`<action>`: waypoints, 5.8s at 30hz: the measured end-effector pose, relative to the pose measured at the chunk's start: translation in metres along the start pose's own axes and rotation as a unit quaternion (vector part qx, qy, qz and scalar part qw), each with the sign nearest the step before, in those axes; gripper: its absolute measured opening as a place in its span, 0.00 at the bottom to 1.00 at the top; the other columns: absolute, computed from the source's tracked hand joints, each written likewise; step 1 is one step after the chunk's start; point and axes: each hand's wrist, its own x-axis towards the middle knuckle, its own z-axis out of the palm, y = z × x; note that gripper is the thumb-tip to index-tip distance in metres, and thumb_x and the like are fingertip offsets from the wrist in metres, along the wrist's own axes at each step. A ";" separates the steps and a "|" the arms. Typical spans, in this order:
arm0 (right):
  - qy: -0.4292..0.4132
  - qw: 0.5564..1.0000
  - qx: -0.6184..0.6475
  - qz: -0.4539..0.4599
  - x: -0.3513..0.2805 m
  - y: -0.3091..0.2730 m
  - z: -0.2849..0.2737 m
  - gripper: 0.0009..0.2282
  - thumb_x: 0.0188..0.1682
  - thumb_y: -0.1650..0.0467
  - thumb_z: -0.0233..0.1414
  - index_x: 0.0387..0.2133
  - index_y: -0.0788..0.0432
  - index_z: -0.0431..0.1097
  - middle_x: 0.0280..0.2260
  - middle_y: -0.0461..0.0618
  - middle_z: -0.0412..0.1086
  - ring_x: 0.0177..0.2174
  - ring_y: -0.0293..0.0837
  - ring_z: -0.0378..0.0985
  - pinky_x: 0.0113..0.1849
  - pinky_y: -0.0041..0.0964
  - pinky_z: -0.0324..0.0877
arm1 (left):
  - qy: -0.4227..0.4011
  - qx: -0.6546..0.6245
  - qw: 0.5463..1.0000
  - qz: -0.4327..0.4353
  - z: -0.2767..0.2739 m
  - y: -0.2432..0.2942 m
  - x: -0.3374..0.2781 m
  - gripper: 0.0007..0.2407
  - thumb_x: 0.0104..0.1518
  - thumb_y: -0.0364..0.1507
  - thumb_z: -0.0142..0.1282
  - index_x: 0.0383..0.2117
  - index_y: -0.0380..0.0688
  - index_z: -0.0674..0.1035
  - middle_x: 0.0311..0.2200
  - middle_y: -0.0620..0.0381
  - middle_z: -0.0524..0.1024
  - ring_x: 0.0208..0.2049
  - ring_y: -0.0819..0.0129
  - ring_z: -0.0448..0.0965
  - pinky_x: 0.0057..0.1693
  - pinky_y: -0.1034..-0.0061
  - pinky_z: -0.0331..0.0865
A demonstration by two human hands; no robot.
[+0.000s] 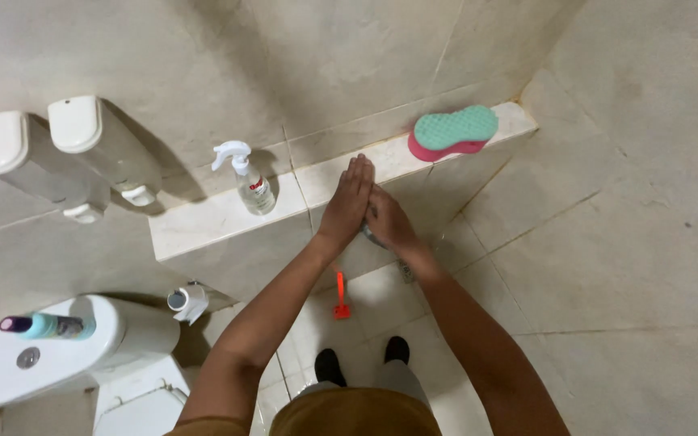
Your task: The person pulls back a shower curtain, tears off a piece of toilet paper, and wipes the shower floor and a tiled shelf with it. The person also moves a spray bottle and a sponge on the shelf while cleaning.
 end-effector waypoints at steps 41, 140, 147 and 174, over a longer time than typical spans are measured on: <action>-0.068 0.970 -0.234 -0.017 0.074 0.062 -0.051 0.11 0.50 0.73 0.52 0.43 0.62 0.78 0.47 0.58 0.75 0.51 0.57 0.73 0.53 0.48 0.68 | -0.026 0.274 0.925 -0.263 0.033 -0.021 0.005 0.26 0.66 0.42 0.41 0.63 0.34 0.67 0.68 0.44 0.60 0.71 0.51 0.53 0.72 0.50 0.44; -0.097 0.968 -0.230 0.012 0.048 0.099 -0.008 0.23 0.42 0.82 0.44 0.54 0.67 0.67 0.60 0.66 0.61 0.62 0.57 0.62 0.61 0.43 0.59 | -0.102 0.145 0.930 -0.321 0.012 0.002 0.005 0.36 0.64 0.49 0.41 0.68 0.28 0.52 0.71 0.36 0.46 0.73 0.48 0.41 0.72 0.55 0.33; -0.082 0.961 -0.253 0.074 0.063 0.095 -0.021 0.18 0.50 0.79 0.43 0.53 0.66 0.67 0.59 0.65 0.64 0.56 0.59 0.71 0.55 0.44 0.69 | -0.121 0.121 0.925 -0.340 0.002 0.010 0.010 0.36 0.64 0.49 0.42 0.68 0.28 0.52 0.71 0.37 0.46 0.74 0.49 0.40 0.73 0.56 0.33; -0.017 0.959 -0.272 -0.079 0.071 0.150 0.010 0.17 0.47 0.79 0.46 0.50 0.68 0.72 0.52 0.66 0.71 0.54 0.57 0.73 0.54 0.44 0.69 | -0.104 0.160 0.923 -0.335 0.010 0.004 0.007 0.35 0.64 0.49 0.39 0.68 0.30 0.53 0.72 0.40 0.46 0.73 0.52 0.41 0.73 0.57 0.32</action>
